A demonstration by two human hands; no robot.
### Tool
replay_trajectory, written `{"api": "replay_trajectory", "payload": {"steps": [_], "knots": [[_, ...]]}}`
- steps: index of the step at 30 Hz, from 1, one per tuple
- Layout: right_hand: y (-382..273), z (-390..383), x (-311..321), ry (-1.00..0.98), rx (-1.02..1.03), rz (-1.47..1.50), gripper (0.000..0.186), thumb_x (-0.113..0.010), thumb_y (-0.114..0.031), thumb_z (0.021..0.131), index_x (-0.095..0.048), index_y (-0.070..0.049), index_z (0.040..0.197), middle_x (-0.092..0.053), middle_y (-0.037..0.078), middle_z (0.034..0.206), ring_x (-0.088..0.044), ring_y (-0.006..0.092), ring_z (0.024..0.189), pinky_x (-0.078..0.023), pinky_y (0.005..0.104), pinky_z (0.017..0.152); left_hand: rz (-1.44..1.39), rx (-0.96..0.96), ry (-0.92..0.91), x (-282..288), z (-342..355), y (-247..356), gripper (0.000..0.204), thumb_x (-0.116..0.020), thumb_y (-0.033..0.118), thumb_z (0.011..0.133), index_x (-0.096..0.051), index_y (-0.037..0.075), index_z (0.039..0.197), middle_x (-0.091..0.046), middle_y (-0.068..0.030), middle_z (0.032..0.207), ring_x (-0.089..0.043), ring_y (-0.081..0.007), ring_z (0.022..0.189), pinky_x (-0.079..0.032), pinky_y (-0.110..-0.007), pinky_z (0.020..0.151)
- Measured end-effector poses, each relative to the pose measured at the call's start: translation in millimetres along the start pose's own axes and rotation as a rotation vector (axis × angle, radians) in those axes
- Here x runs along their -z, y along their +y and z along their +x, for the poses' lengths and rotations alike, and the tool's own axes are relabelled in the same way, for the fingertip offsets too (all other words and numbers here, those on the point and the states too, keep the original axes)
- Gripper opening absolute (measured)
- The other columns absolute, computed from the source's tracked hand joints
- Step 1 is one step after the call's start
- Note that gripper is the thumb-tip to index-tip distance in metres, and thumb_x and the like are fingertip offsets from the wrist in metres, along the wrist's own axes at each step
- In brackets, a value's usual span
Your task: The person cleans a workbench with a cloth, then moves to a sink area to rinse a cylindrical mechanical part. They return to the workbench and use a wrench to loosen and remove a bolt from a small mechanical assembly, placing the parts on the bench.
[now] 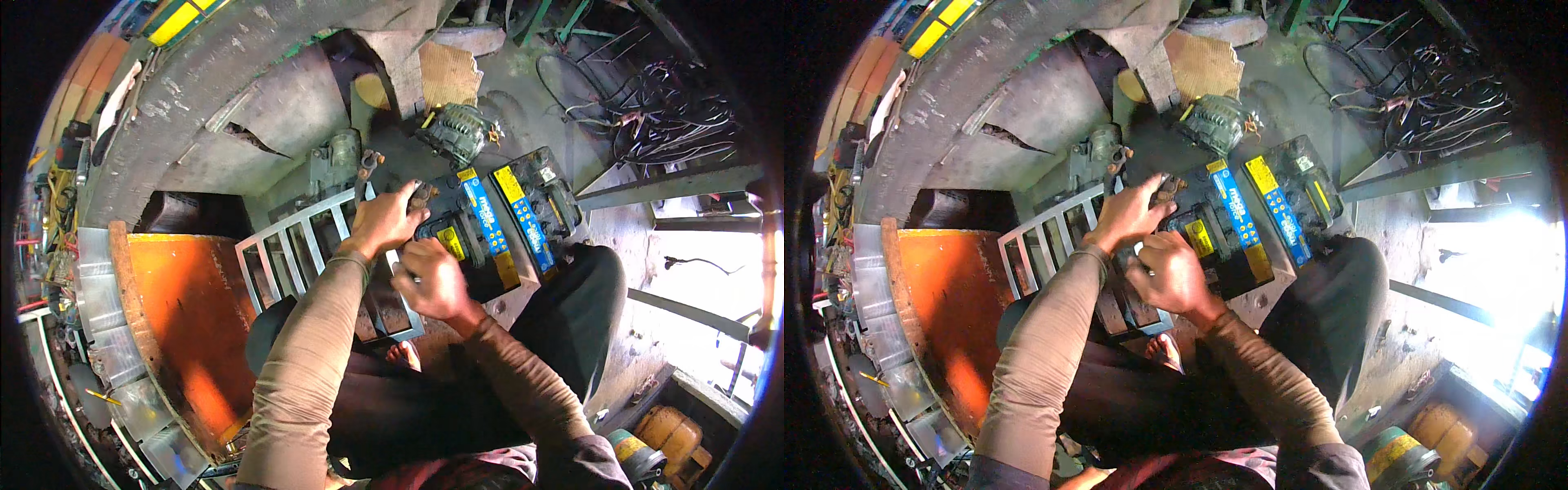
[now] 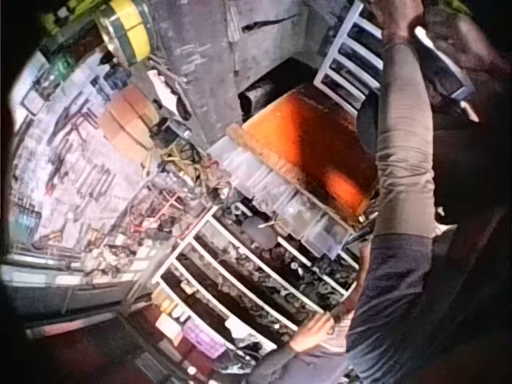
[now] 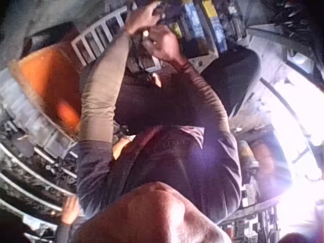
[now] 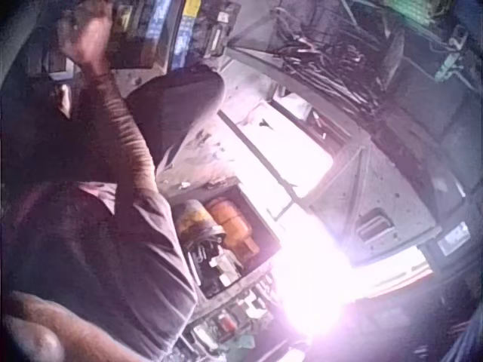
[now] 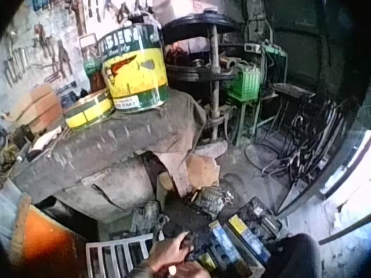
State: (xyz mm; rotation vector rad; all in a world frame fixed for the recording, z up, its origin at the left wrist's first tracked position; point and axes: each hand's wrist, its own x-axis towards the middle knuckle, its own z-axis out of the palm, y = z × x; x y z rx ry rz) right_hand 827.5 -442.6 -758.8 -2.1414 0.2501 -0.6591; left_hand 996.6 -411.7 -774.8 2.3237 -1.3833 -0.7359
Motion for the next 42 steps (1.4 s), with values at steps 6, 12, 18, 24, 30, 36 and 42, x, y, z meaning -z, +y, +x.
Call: {"api": "replay_trajectory", "payload": {"steps": [6, 12, 18, 24, 30, 36, 42], "knots": [[-10, 30, 87, 0.093, -0.498, 0.45, 0.032, -0.063, -0.027, 0.093, -0.069, 0.004, 0.09, -0.058, 0.002, 0.069, -0.048, 0.012, 0.063, -0.037, 0.0305, 0.059, -0.003, -0.022, 0.072, -10, -5, -9, 0.067, -0.07, 0.043, 0.094, -0.053, 0.008, 0.148, -0.075, -0.0258, 0.102, -0.073, -0.0427, 0.097, -0.056, -0.051, 0.085], [12, 66, 134, 0.291, -0.512, 0.618, 0.01, -0.068, -0.006, 0.09, -0.06, -0.003, 0.094, -0.055, -0.001, 0.075, -0.047, 0.0083, 0.067, -0.037, 0.0259, 0.062, -0.001, 0.022, 0.017, 1, -3, 2, 0.066, -0.072, 0.043, 0.093, -0.056, 0.008, 0.146, -0.074, -0.0254, 0.109, -0.071, -0.0427, 0.103, -0.056, -0.05, 0.088], [24, 79, 153, 0.223, -0.414, 0.393, 0.021, -0.068, -0.021, 0.101, -0.064, -0.001, 0.105, -0.065, 0.002, 0.087, -0.054, 0.0104, 0.075, -0.046, 0.0279, 0.07, 0.028, 0.041, -0.056, 14, 1, 14, 0.067, -0.073, 0.044, 0.092, -0.055, 0.011, 0.148, -0.072, -0.0258, 0.116, -0.069, -0.0435, 0.109, -0.054, -0.049, 0.093], [30, 75, 166, 0.258, -0.498, 0.318, 0.03, -0.064, -0.028, 0.103, -0.069, 0.0, 0.093, -0.071, 0.005, 0.078, -0.059, 0.0124, 0.07, -0.049, 0.0309, 0.069, 0.078, -0.038, -0.021, 14, 0, 4, 0.063, -0.074, 0.039, 0.092, -0.057, 0.013, 0.147, -0.074, -0.025, 0.104, -0.071, -0.0437, 0.098, -0.056, -0.051, 0.084], [26, 71, 169, 0.284, -0.542, 0.316, 0.032, -0.064, -0.029, 0.104, -0.068, -0.001, 0.088, -0.071, 0.005, 0.078, -0.062, 0.0125, 0.071, -0.049, 0.0304, 0.069, 0.103, -0.036, -0.068, 19, 5, 12, 0.059, -0.074, 0.038, 0.092, -0.059, 0.014, 0.144, -0.076, -0.0212, 0.102, -0.073, -0.0409, 0.096, -0.057, -0.052, 0.08], [32, 72, 168, 0.358, -0.491, 0.266, 0.033, -0.065, -0.03, 0.103, -0.068, -0.001, 0.087, -0.07, 0.007, 0.074, -0.064, 0.0158, 0.07, -0.05, 0.0332, 0.067, 0.043, 0.15, -0.003, -4, -2, 28, 0.065, -0.071, 0.042, 0.095, -0.054, 0.011, 0.149, -0.073, -0.0278, 0.106, -0.071, -0.045, 0.099, -0.055, -0.051, 0.086], [24, 72, 173, 0.292, -0.512, 0.322, 0.028, -0.062, -0.025, 0.105, -0.067, -0.002, 0.089, -0.069, 0.004, 0.077, -0.06, 0.0122, 0.073, -0.048, 0.0297, 0.071, 0.165, -0.005, -0.128, 32, 5, 21, 0.057, -0.071, 0.035, 0.096, -0.057, 0.011, 0.146, -0.074, -0.0257, 0.106, -0.071, -0.0443, 0.099, -0.056, -0.048, 0.085]]}}
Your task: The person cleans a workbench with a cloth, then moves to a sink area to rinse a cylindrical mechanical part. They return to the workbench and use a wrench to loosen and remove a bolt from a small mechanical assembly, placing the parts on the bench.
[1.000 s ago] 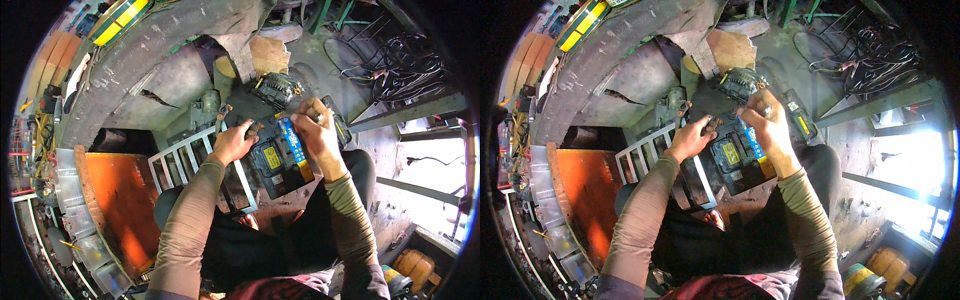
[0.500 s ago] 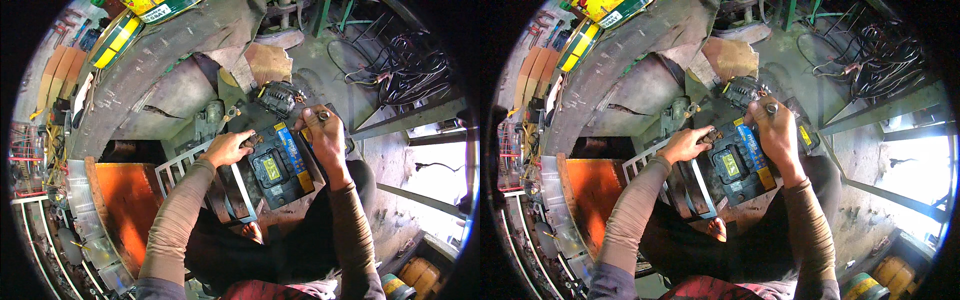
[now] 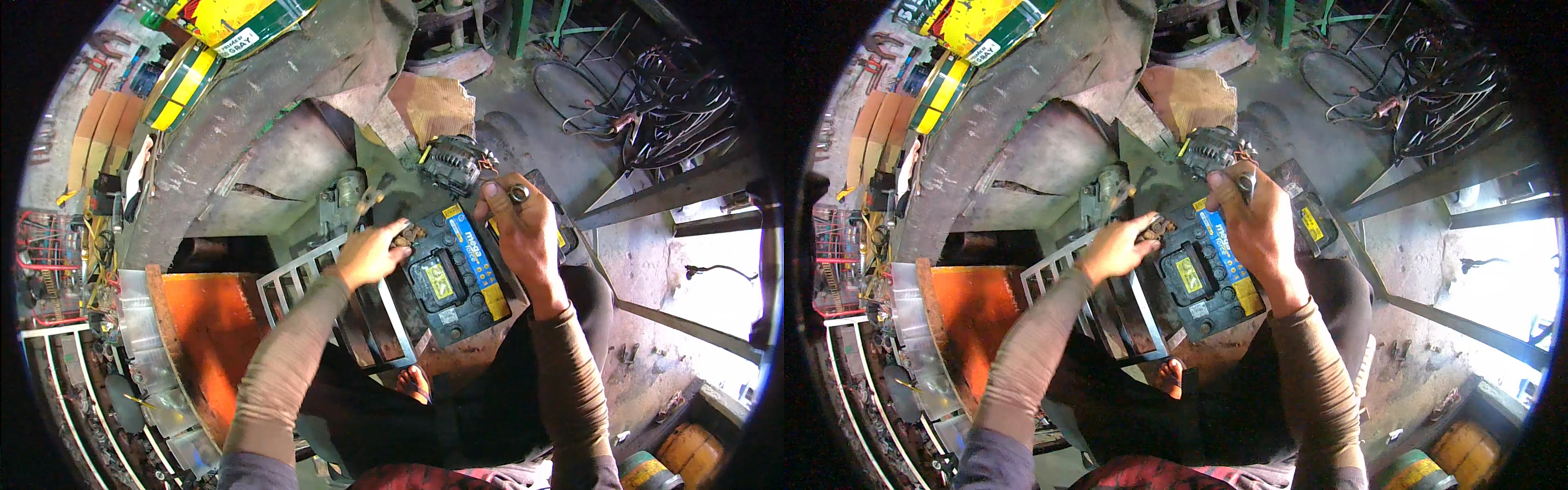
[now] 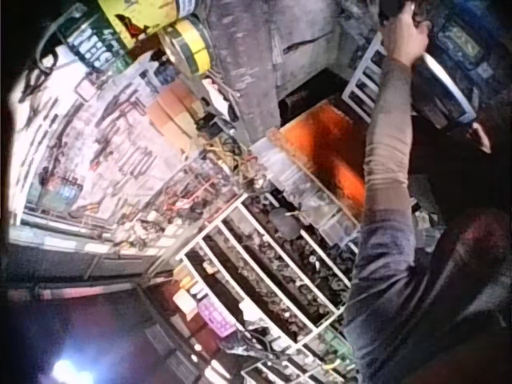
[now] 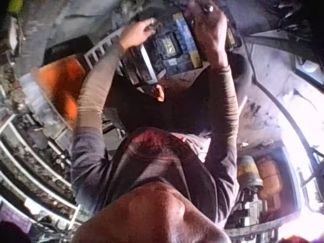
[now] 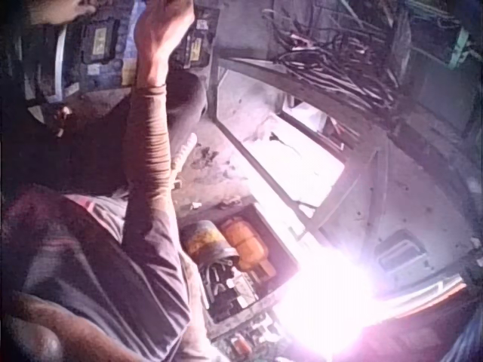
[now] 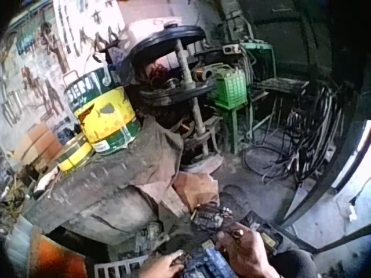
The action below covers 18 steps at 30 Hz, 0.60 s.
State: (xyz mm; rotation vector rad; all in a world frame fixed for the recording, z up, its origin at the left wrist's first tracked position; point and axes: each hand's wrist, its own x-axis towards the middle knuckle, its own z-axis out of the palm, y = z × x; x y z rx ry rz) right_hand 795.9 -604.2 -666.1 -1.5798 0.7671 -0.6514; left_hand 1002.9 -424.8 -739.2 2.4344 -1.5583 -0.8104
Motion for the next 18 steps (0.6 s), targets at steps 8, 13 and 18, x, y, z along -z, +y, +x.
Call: {"api": "replay_trajectory", "payload": {"steps": [8, 13, 18], "knots": [[-13, -2, -4, -0.018, 0.05, -0.04, 0.037, -0.063, -0.037, 0.103, -0.071, -0.003, 0.091, -0.071, 0.008, 0.071, -0.066, 0.016, 0.067, -0.051, 0.0351, 0.067, -0.165, 0.126, 0.293, 31, -52, 48, 0.063, -0.067, 0.043, 0.097, -0.053, 0.01, 0.149, -0.073, -0.0231, 0.113, -0.071, -0.0413, 0.104, -0.056, -0.046, 0.086], [-21, -11, -17, -0.002, 0.507, -0.403, 0.033, -0.069, -0.035, 0.099, -0.076, -0.003, 0.098, -0.07, 0.016, 0.089, -0.063, 0.0376, 0.082, -0.051, 0.0464, 0.078, -0.345, 0.138, 0.457, 49, -90, 75, 0.063, -0.075, 0.029, 0.095, -0.053, 0.005, 0.149, -0.073, -0.0214, 0.124, -0.073, -0.0306, 0.113, -0.054, -0.036, 0.094], [-20, -20, -32, -0.216, 0.073, 0.0, 0.025, -0.064, -0.022, 0.104, -0.071, 0.0, 0.114, -0.07, 0.006, 0.085, -0.061, 0.01, 0.076, -0.051, 0.0286, 0.071, -0.515, 0.034, 0.614, 45, -100, 89, 0.064, -0.078, 0.008, 0.091, -0.052, -0.001, 0.149, -0.073, -0.0208, 0.126, -0.071, -0.0199, 0.114, -0.054, -0.034, 0.096]]}}
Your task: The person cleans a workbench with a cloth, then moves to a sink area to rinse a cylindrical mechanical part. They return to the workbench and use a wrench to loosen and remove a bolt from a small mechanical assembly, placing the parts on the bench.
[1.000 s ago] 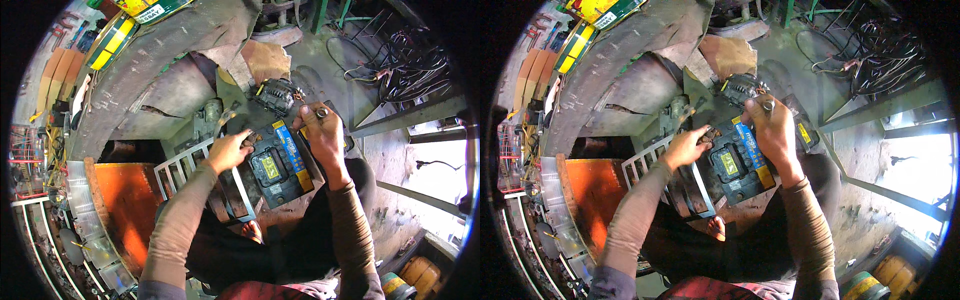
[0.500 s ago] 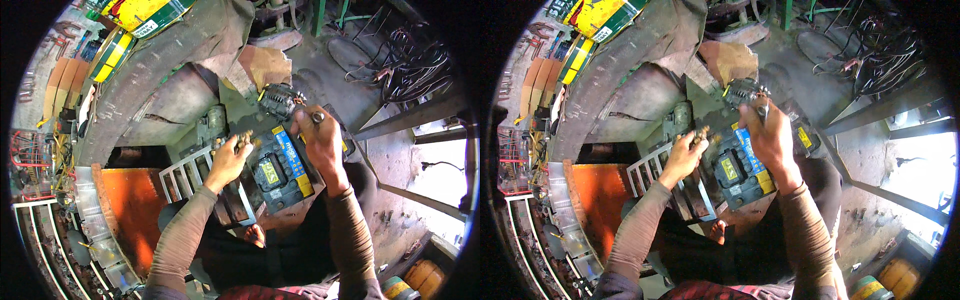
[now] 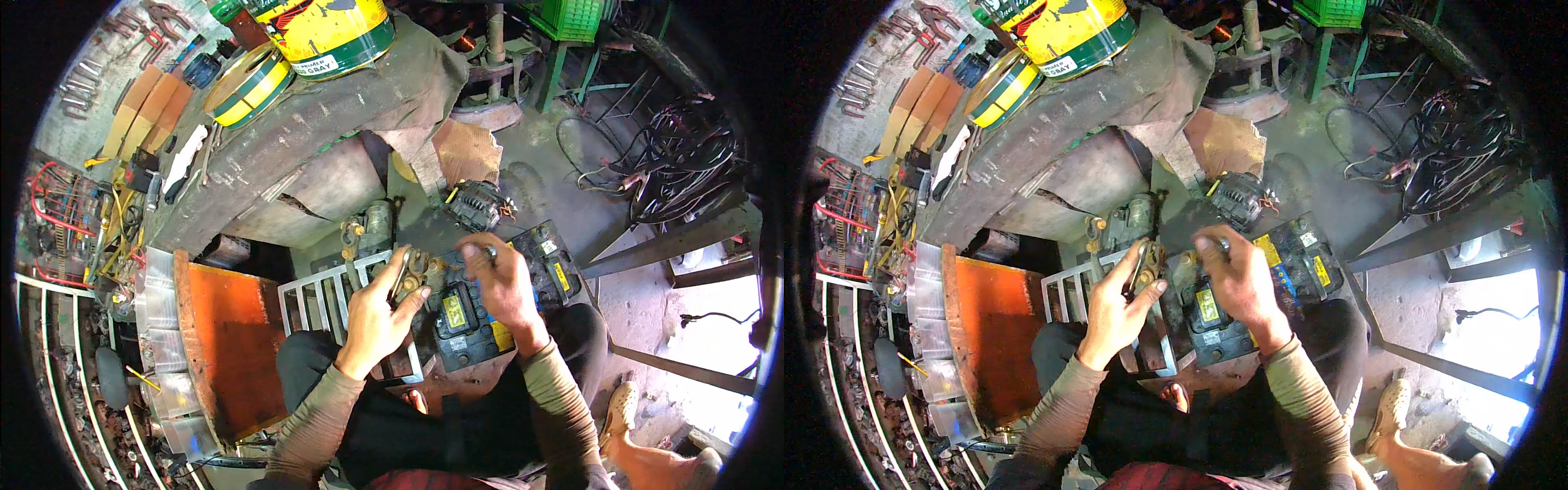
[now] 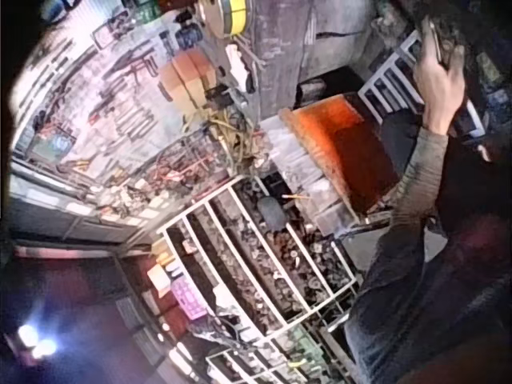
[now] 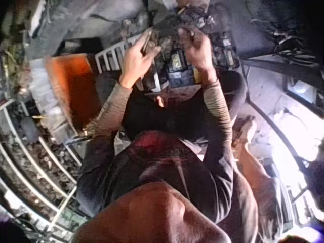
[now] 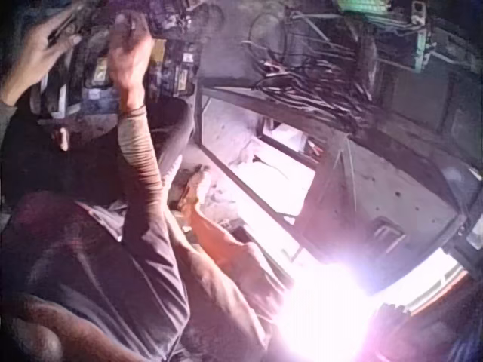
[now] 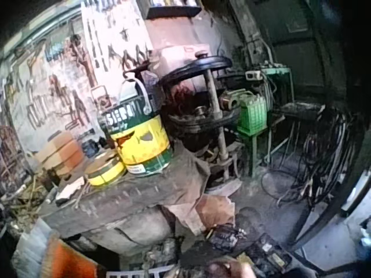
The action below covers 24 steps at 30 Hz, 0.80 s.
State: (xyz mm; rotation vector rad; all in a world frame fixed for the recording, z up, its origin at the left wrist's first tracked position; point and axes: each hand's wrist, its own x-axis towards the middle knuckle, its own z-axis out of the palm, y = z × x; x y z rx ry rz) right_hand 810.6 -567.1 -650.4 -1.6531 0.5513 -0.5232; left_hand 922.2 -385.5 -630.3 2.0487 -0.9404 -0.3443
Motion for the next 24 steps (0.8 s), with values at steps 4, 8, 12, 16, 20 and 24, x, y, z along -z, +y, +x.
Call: {"api": "replay_trajectory", "payload": {"steps": [4, 8, 12, 16, 20, 24], "knots": [[-8, -8, -20, -0.184, -0.012, 0.045, 0.047, -0.079, -0.037, 0.093, -0.071, 0.004, 0.115, -0.074, 0.016, 0.087, -0.068, 0.0179, 0.079, -0.054, 0.0341, 0.073, -0.057, 0.047, 0.025, -1, -9, 12, 0.065, -0.078, 0.003, 0.089, -0.053, 0.001, 0.149, -0.071, -0.0206, 0.13, -0.07, -0.0197, 0.116, -0.054, -0.033, 0.096], [-4, -12, -32, -0.259, -0.07, 0.156, 0.036, -0.075, -0.029, 0.095, -0.072, 0.005, 0.102, -0.07, 0.013, 0.077, -0.06, 0.0131, 0.071, -0.05, 0.0354, 0.065, -0.105, -0.012, 0.019, -8, -11, 10, 0.07, -0.078, 0.001, 0.088, -0.05, 0.003, 0.152, -0.07, -0.0192, 0.133, -0.067, -0.0208, 0.123, -0.051, -0.033, 0.103], [-13, -11, -26, -0.303, -0.146, 0.196, 0.028, -0.075, -0.022, 0.094, -0.072, 0.005, 0.101, -0.069, 0.008, 0.077, -0.059, 0.0113, 0.071, -0.049, 0.0322, 0.065, -0.498, 0.112, -0.169, -2, -11, 3, 0.068, -0.071, 0.002, 0.095, -0.043, 0.001, 0.157, -0.072, -0.0113, 0.123, -0.066, -0.0164, 0.114, -0.049, -0.031, 0.103], [-14, -16, -24, -0.288, -0.182, 0.164, 0.028, -0.079, -0.02, 0.091, -0.073, 0.005, 0.101, -0.07, 0.005, 0.079, -0.059, 0.01, 0.071, -0.049, 0.0294, 0.064, -0.73, 0.299, -0.309, 4, -13, -5, 0.062, -0.065, 0.006, 0.101, -0.042, 0.002, 0.158, -0.067, -0.0006, 0.097, -0.057, -0.0083, 0.084, -0.046, -0.025, 0.08], [-30, -29, -25, -0.193, -0.237, -0.079, 0.039, -0.086, -0.028, 0.081, -0.074, 0.003, 0.102, -0.073, 0.009, 0.082, -0.065, 0.015, 0.074, -0.054, 0.0324, 0.069, -0.764, 0.421, -0.225, 6, -25, 13, 0.052, -0.059, 0.006, 0.104, -0.046, 0.004, 0.155, -0.061, 0.0053, 0.079, -0.046, -0.0019, 0.06, -0.039, -0.021, 0.055], [-101, -54, -34, -0.128, -0.396, -0.162, 0.045, -0.09, -0.029, 0.075, -0.074, 0.002, 0.104, -0.074, 0.008, 0.088, -0.062, 0.0118, 0.073, -0.053, 0.03, 0.068, -0.961, 0.617, -0.201, 35, -47, 43, 0.048, -0.05, -0.001, 0.102, -0.05, 0.006, 0.15, -0.069, -0.0052, 0.124, -0.065, -0.0091, 0.098, -0.055, -0.025, 0.077]]}}
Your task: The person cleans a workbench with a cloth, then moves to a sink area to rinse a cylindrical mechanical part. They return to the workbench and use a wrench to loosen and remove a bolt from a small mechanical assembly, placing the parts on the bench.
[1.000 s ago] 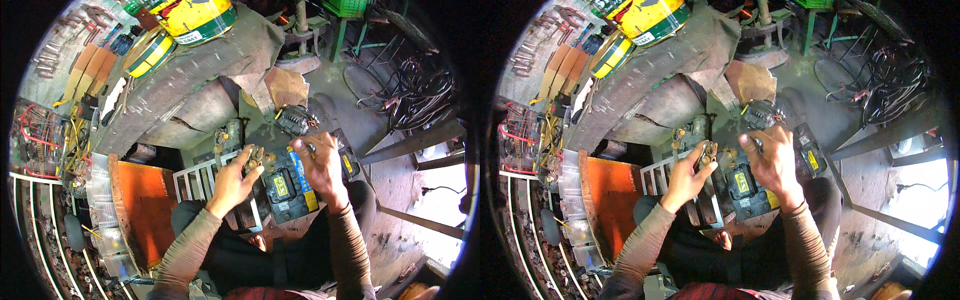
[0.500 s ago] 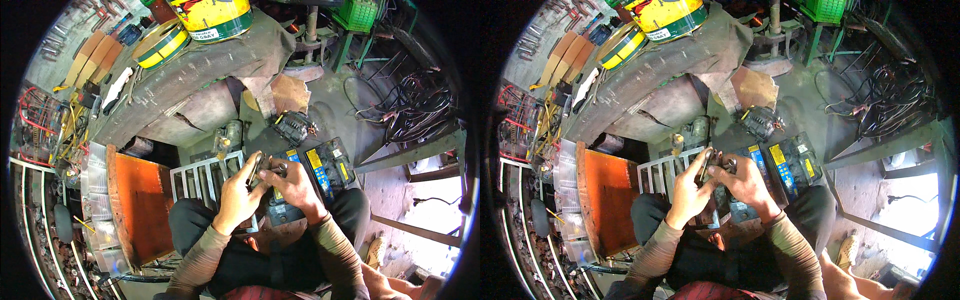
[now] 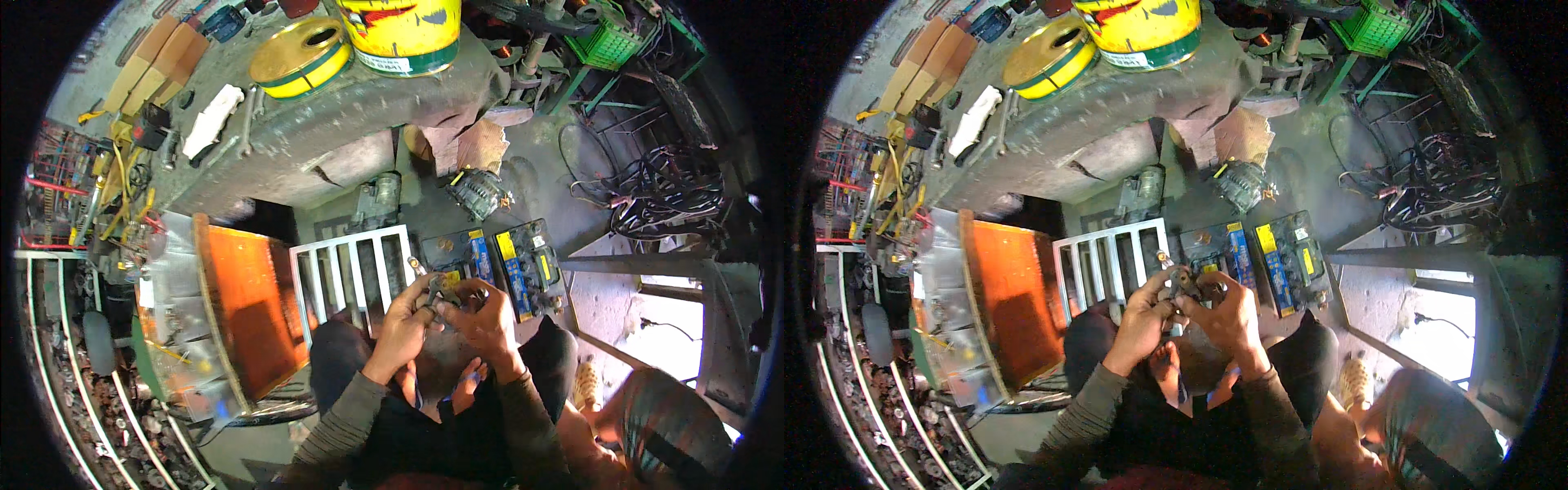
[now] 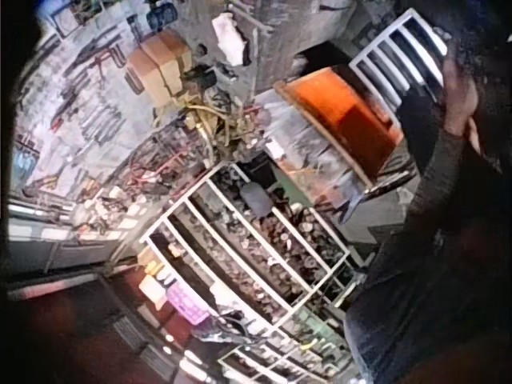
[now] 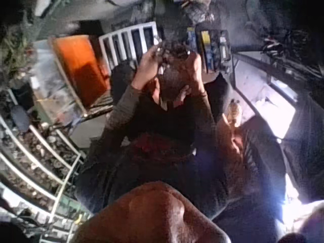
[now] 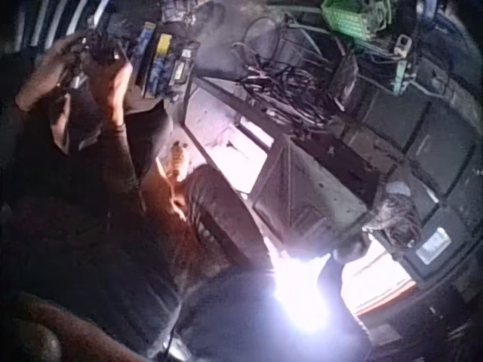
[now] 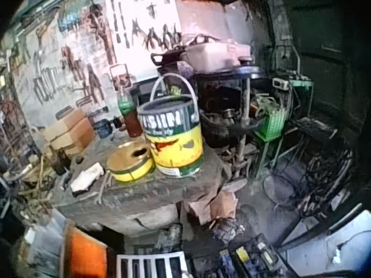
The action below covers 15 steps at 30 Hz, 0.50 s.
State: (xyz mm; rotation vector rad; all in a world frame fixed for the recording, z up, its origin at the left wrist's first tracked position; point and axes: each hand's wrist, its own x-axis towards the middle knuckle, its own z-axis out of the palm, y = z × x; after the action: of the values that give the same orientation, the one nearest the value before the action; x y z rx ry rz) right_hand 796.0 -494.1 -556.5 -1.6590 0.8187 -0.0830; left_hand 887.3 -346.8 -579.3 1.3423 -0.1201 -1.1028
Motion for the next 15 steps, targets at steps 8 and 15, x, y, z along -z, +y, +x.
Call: {"api": "replay_trajectory", "payload": {"steps": [8, 15], "knots": [[-133, -110, 8, -0.037, -0.124, 0.201, 0.043, -0.093, -0.023, 0.073, -0.071, -0.005, 0.105, -0.065, -0.003, 0.087, -0.052, 0.0044, 0.07, -0.045, 0.0239, 0.064, -0.258, 0.124, -0.033, -10, -132, 130, 0.049, -0.051, 0.026, 0.105, -0.049, 0.002, 0.148, -0.069, -0.0059, 0.112, -0.065, -0.0108, 0.085, -0.05, -0.025, 0.067], [-257, -227, 13, 0.05, -0.173, 0.178, 0.044, -0.094, -0.021, 0.078, -0.068, 0.0, 0.107, -0.066, 0.0, 0.09, -0.053, 0.0044, 0.073, -0.045, 0.0203, 0.066, 0.034, 0.131, -0.264, -19, -232, 222, 0.048, -0.048, 0.042, 0.112, -0.062, 0.005, 0.139, -0.066, 0.0003, 0.097, -0.054, -0.0044, 0.071, -0.042, -0.021, 0.059]]}}
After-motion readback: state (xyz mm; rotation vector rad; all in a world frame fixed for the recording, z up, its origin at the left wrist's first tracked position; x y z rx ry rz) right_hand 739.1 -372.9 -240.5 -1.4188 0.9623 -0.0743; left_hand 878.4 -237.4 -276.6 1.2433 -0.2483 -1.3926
